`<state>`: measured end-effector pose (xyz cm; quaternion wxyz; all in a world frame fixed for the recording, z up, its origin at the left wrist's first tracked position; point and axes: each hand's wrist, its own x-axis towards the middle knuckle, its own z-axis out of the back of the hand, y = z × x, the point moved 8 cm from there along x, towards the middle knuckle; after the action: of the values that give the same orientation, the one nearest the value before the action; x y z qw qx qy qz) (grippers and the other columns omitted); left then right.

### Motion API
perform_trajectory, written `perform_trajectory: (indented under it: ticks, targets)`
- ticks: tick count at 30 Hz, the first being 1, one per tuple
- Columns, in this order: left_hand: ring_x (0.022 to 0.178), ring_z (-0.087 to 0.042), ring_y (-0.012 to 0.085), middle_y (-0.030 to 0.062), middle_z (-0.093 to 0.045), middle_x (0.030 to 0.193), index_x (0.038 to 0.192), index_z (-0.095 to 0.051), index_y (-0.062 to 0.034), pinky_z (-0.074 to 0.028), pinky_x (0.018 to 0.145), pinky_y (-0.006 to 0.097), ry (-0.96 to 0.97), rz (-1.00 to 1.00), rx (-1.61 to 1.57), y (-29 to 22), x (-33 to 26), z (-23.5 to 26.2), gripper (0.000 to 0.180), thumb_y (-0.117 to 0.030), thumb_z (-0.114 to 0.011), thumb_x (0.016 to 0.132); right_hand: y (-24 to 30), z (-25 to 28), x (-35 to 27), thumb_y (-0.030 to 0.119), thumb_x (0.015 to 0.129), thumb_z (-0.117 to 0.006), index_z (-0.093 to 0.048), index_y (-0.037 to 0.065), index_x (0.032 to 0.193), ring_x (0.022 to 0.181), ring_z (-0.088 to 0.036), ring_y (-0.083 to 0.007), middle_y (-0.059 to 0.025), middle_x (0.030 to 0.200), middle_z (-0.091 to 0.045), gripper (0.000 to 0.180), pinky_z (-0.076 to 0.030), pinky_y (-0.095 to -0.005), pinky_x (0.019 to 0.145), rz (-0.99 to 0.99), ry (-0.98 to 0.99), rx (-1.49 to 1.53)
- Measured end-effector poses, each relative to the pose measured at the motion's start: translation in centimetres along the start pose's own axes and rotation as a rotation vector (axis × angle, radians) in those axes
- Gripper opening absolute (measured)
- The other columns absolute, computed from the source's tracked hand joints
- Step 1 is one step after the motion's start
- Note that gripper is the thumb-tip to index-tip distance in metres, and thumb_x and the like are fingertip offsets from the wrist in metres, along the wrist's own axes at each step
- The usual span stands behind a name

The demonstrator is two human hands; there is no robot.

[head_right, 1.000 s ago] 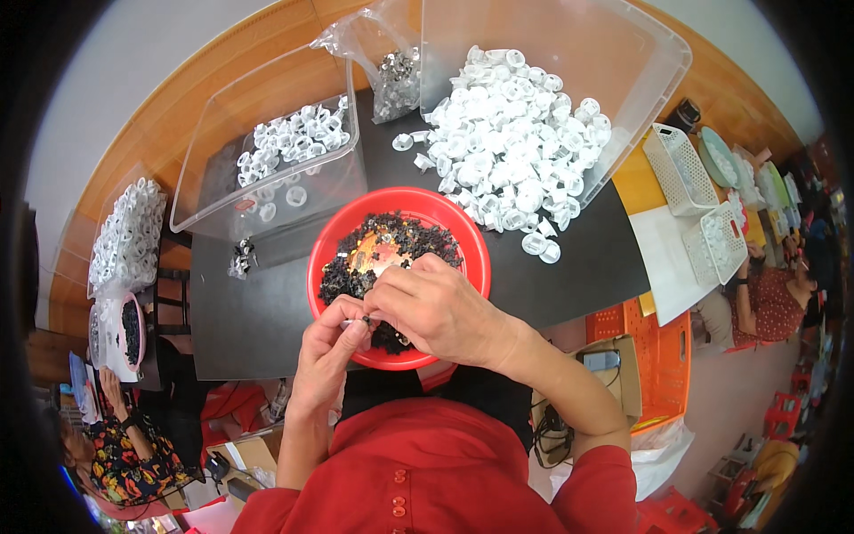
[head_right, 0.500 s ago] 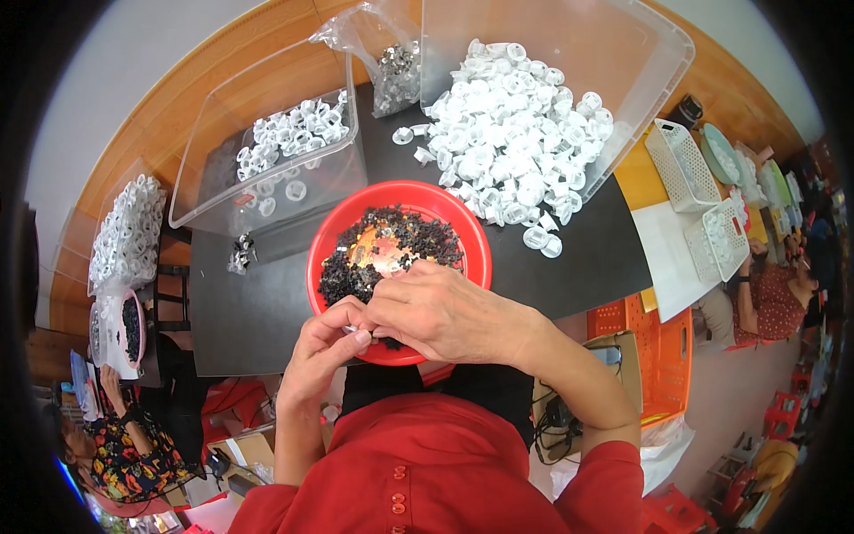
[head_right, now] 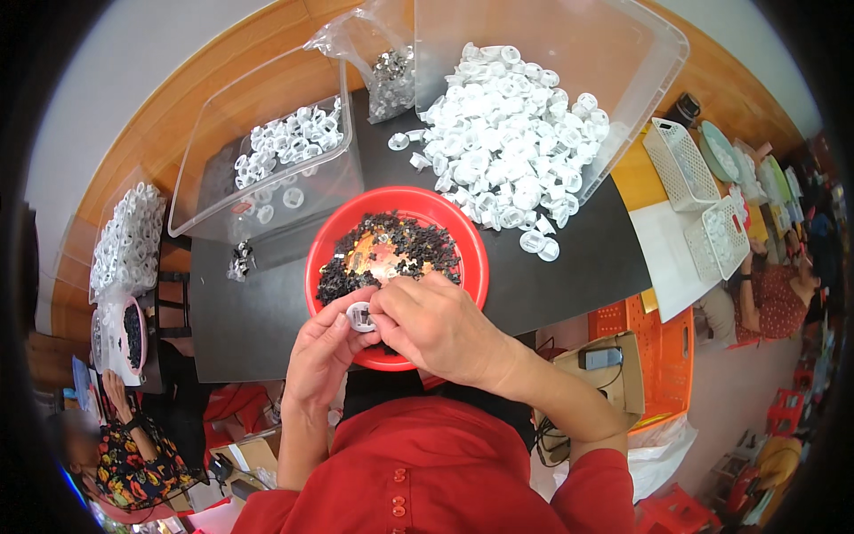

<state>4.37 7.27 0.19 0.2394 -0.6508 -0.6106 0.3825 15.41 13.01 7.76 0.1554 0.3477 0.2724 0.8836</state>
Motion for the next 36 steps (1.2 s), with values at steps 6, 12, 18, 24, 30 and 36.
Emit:
perform_trajectory:
  ticks: [6,12,18,24,30,36]
  targets:
    - [0.09,-0.061,0.013,0.009,-0.063,0.11,0.128,-0.051,0.0036,-0.051,0.081,0.027,0.018,0.022,0.011,0.9,0.0,0.7,0.037,-0.016,-0.051,0.097,1.2,-0.5,-0.6,0.008,0.077,-0.066,-0.055,0.002,0.085,0.064,-0.054,-0.0225,-0.0085,0.077,-0.054,0.014,-0.041,-0.0337,0.063,0.069,-0.006,-0.186]
    - [0.081,-0.059,0.0111,0.008,-0.064,0.107,0.124,-0.055,0.0024,-0.051,0.073,0.025,-0.022,0.009,0.006,1.2,-0.1,0.7,0.034,-0.014,-0.054,0.095,2.1,-1.0,-0.5,0.011,0.078,-0.064,-0.053,0.003,0.08,0.063,-0.054,-0.0211,-0.0072,0.07,-0.049,0.013,-0.041,-0.0333,0.064,0.098,0.04,-0.289]
    - [0.08,-0.059,0.0107,0.0072,-0.065,0.104,0.123,-0.056,0.0021,-0.051,0.072,0.025,-0.061,-0.025,0.021,1.0,-0.4,0.8,0.034,-0.013,-0.058,0.093,2.1,-0.6,-0.7,0.009,0.078,-0.065,-0.054,0.002,0.081,0.064,-0.055,-0.0224,-0.0078,0.071,-0.051,0.013,-0.042,-0.0334,0.063,0.042,-0.014,-0.167]
    - [0.084,-0.06,0.0107,0.0067,-0.065,0.103,0.123,-0.056,0.0016,-0.05,0.075,0.025,-0.056,-0.035,-0.029,1.3,-0.5,0.9,0.038,-0.017,-0.061,0.091,1.4,-0.2,-1.1,0.005,0.079,-0.065,-0.055,0.001,0.084,0.07,-0.057,-0.0258,-0.0093,0.075,-0.054,0.012,-0.045,-0.036,0.063,-0.094,-0.099,0.091]
    - [0.091,-0.061,0.0123,0.0074,-0.064,0.107,0.126,-0.053,0.0016,-0.051,0.079,0.026,-0.049,0.02,-0.145,2.1,-0.7,0.3,0.041,-0.019,-0.061,0.092,1.3,0.2,-1.5,0.005,0.081,-0.064,-0.055,0.001,0.086,0.074,-0.058,-0.0255,-0.0087,0.077,-0.054,0.012,-0.044,-0.0353,0.065,-0.127,-0.127,0.076]
    - [0.096,-0.061,0.0134,0.008,-0.064,0.11,0.127,-0.052,0.0015,-0.051,0.082,0.028,-0.042,0.026,-0.167,2.5,-0.8,0.3,0.041,-0.02,-0.059,0.093,2.0,0.2,-1.8,0.006,0.082,-0.063,-0.054,0.001,0.084,0.073,-0.057,-0.0231,-0.0084,0.078,-0.053,0.01,-0.042,-0.0345,0.065,-0.059,-0.11,-0.066]
